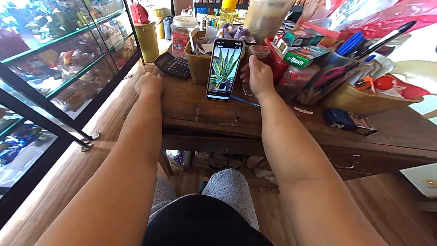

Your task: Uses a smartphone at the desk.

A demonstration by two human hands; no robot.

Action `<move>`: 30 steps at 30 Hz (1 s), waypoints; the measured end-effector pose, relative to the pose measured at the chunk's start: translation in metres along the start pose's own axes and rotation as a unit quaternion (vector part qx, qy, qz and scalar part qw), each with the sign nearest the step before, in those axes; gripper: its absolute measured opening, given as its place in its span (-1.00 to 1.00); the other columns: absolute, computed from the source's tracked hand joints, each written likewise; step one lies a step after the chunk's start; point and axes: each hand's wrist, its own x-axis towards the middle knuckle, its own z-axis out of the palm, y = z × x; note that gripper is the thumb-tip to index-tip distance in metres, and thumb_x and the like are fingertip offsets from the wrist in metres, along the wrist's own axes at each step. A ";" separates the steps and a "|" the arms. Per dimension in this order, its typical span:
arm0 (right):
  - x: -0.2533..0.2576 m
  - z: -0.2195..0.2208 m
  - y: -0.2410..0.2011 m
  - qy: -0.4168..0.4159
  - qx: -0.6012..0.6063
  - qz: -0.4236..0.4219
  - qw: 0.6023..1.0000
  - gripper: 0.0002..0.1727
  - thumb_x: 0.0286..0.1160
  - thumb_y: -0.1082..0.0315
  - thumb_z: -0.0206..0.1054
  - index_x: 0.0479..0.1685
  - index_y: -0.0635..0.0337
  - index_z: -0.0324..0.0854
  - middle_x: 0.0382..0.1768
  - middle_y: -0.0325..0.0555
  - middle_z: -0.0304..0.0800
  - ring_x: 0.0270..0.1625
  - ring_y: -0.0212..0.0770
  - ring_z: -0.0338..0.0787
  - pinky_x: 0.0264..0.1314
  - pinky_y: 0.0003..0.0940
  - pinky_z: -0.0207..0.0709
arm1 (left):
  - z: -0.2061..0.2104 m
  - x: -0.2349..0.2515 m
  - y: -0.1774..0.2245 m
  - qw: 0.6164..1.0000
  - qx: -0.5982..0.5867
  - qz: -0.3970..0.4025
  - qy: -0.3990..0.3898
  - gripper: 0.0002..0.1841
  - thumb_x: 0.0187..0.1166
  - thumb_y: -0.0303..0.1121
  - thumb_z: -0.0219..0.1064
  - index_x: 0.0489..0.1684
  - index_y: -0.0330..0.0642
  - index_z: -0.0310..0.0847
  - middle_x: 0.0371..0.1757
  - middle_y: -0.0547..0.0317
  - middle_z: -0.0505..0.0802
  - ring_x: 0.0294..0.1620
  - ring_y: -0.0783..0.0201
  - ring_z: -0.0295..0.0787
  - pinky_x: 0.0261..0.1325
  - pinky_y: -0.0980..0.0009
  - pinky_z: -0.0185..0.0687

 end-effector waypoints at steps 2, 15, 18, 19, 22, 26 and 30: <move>-0.002 0.002 -0.001 -0.004 -0.016 0.001 1.000 -0.29 0.95 -0.06 -0.30 0.08 0.33 0.69 -0.19 -0.04 0.77 -0.23 -0.29 0.76 0.00 -0.29 0.65 | 0.001 0.001 -0.002 1.000 0.025 -0.010 -0.016 -0.24 0.85 0.14 -0.22 0.45 -0.48 0.53 0.55 -0.45 0.59 0.64 -0.32 0.48 0.56 -0.35 0.29; -0.004 0.006 -0.002 0.007 -0.005 -0.026 1.000 -0.30 0.95 -0.05 -0.29 0.07 0.31 0.71 -0.19 -0.04 0.79 -0.22 -0.30 0.78 -0.01 -0.31 0.67 | 0.010 0.026 -0.017 1.000 -0.010 0.004 -0.023 -0.26 0.79 0.20 -0.11 0.25 -0.40 0.67 0.42 -0.38 0.70 0.51 -0.30 0.60 0.37 -0.41 0.43; -0.004 0.007 -0.002 0.015 -0.004 -0.053 0.998 -0.29 0.96 -0.01 -0.33 0.09 0.33 0.70 -0.17 -0.01 0.79 -0.19 -0.27 0.79 0.01 -0.31 0.66 | 0.010 0.026 -0.018 0.999 -0.017 0.010 -0.025 -0.26 0.81 0.17 -0.13 0.27 -0.42 0.65 0.44 -0.40 0.68 0.52 -0.32 0.58 0.38 -0.42 0.41; -0.004 0.007 -0.002 0.019 -0.003 -0.056 0.998 -0.29 0.96 0.00 -0.33 0.08 0.34 0.70 -0.17 0.00 0.79 -0.18 -0.27 0.79 0.01 -0.31 0.66 | 0.009 0.025 -0.017 0.999 -0.014 0.011 -0.027 -0.26 0.82 0.17 -0.14 0.28 -0.42 0.64 0.45 -0.41 0.67 0.53 -0.32 0.57 0.38 -0.42 0.40; -0.004 0.007 -0.001 0.032 -0.007 -0.059 0.998 -0.29 0.96 0.01 -0.33 0.07 0.34 0.71 -0.18 0.01 0.80 -0.19 -0.25 0.79 0.03 -0.29 0.66 | 0.009 0.024 -0.017 1.000 -0.005 0.011 -0.029 -0.25 0.82 0.18 -0.15 0.28 -0.43 0.65 0.45 -0.40 0.67 0.53 -0.31 0.58 0.39 -0.41 0.41; -0.004 0.006 -0.001 0.033 -0.011 -0.057 0.998 -0.31 0.96 0.00 -0.31 0.07 0.34 0.71 -0.19 0.00 0.79 -0.19 -0.26 0.79 0.03 -0.30 0.65 | 0.008 0.024 -0.017 0.999 -0.009 0.008 -0.029 -0.25 0.81 0.18 -0.13 0.26 -0.43 0.65 0.44 -0.40 0.68 0.53 -0.31 0.58 0.39 -0.40 0.40; -0.005 0.007 -0.001 -0.001 -0.013 -0.079 0.997 -0.37 0.95 0.02 -0.23 0.12 0.36 0.67 -0.12 0.03 0.79 -0.15 -0.27 0.79 0.06 -0.30 0.65 | 0.008 0.024 -0.017 0.999 0.008 0.017 -0.030 -0.25 0.82 0.18 -0.18 0.25 -0.41 0.66 0.43 -0.38 0.70 0.51 -0.29 0.60 0.36 -0.41 0.42</move>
